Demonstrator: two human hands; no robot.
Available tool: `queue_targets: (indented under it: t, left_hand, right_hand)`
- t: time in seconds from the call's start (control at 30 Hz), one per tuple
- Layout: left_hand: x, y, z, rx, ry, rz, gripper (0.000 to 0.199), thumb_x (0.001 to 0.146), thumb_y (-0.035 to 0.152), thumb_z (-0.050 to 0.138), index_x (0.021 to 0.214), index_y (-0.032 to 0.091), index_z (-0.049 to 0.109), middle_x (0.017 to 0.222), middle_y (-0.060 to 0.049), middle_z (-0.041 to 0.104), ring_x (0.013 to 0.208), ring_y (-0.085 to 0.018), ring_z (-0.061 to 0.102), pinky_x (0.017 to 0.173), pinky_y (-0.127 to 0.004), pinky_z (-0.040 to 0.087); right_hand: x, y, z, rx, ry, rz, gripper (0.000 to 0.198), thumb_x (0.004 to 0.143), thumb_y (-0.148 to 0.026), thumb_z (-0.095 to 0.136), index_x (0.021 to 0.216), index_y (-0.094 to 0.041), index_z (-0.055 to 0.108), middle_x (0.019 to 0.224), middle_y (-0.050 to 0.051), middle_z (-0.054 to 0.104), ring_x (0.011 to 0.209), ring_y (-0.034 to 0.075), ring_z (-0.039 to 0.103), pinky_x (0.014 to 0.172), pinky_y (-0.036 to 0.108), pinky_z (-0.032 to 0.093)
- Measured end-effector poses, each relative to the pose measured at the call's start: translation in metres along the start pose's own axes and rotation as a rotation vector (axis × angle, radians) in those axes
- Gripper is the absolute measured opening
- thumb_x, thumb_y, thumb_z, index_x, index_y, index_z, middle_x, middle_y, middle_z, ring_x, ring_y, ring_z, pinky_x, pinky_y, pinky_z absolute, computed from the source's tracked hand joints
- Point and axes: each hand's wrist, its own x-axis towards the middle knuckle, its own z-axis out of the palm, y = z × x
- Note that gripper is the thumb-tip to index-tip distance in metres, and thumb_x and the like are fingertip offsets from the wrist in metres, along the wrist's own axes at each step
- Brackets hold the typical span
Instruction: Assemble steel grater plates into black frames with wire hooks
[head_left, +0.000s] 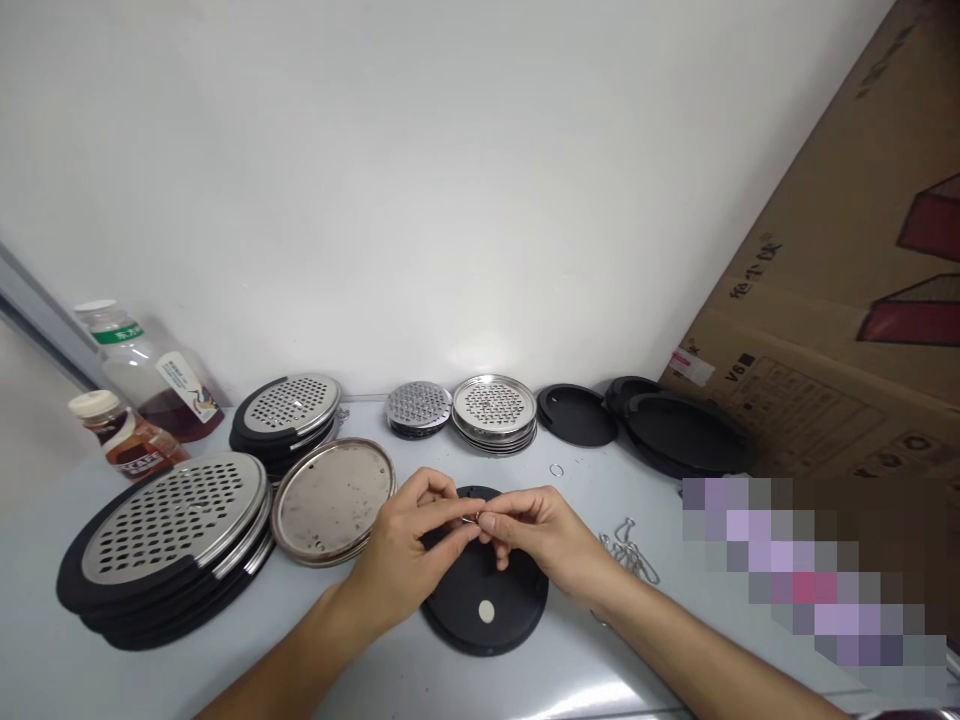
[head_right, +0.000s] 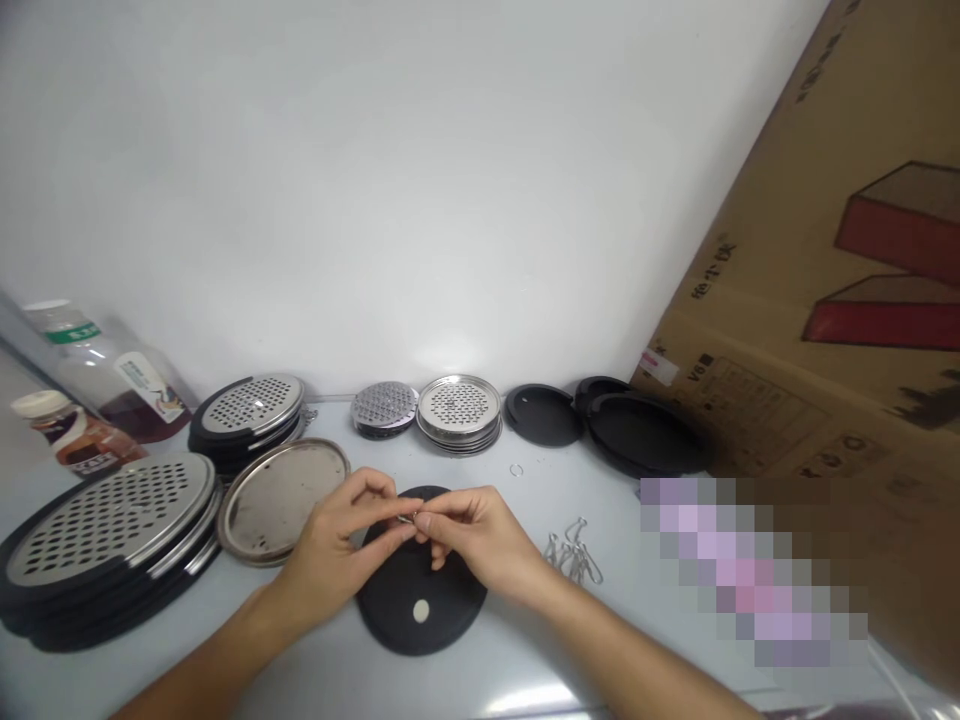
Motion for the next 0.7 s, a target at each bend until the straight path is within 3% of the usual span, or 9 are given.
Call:
queue_targets:
  t: [0.23,0.37,0.5,0.7]
  left_hand:
    - [0.003,0.000,-0.002,-0.113,-0.079,-0.163,0.033,0.083,0.016,0.071,0.114,0.030,0.070,0.111,-0.003,0.060,0.103,-0.018,0.063,0.092,-0.031,0.053]
    - [0.002,0.001,0.004,-0.286,-0.097,-0.245,0.036,0.083,0.013,0.070,0.115,0.028,0.069,0.112,-0.003,0.067,0.097,-0.017,0.068,0.084,-0.028,0.059]
    - [0.000,0.002,0.009,-0.180,-0.032,-0.203,0.029,0.082,0.012,0.072,0.107,0.026,0.074,0.099,-0.002,0.073,0.087,-0.016,0.070,0.080,-0.025,0.058]
    - [-0.001,0.000,0.008,-0.098,-0.005,-0.115,0.029,0.083,0.013,0.071,0.109,0.025,0.074,0.097,-0.002,0.074,0.086,-0.015,0.070,0.079,-0.024,0.057]
  right_hand:
    - [-0.002,-0.004,-0.001,0.040,0.023,0.020,0.024,0.077,-0.038,0.077,0.078,-0.014,0.077,0.060,0.000,0.063,0.054,0.008,0.054,0.058,0.023,0.046]
    - [-0.002,-0.004,-0.001,0.034,0.058,0.013,0.023,0.073,-0.035,0.081,0.079,-0.014,0.078,0.063,0.001,0.067,0.054,0.008,0.055,0.058,0.023,0.045]
    - [-0.001,-0.001,-0.001,0.068,0.081,0.040,0.021,0.070,-0.032,0.083,0.078,-0.014,0.077,0.063,0.001,0.067,0.056,0.008,0.056,0.058,0.022,0.046]
    - [0.000,-0.003,-0.004,0.187,0.074,0.174,0.021,0.065,-0.027,0.086,0.074,-0.013,0.075,0.061,0.001,0.066,0.053,0.008,0.057,0.054,0.020,0.046]
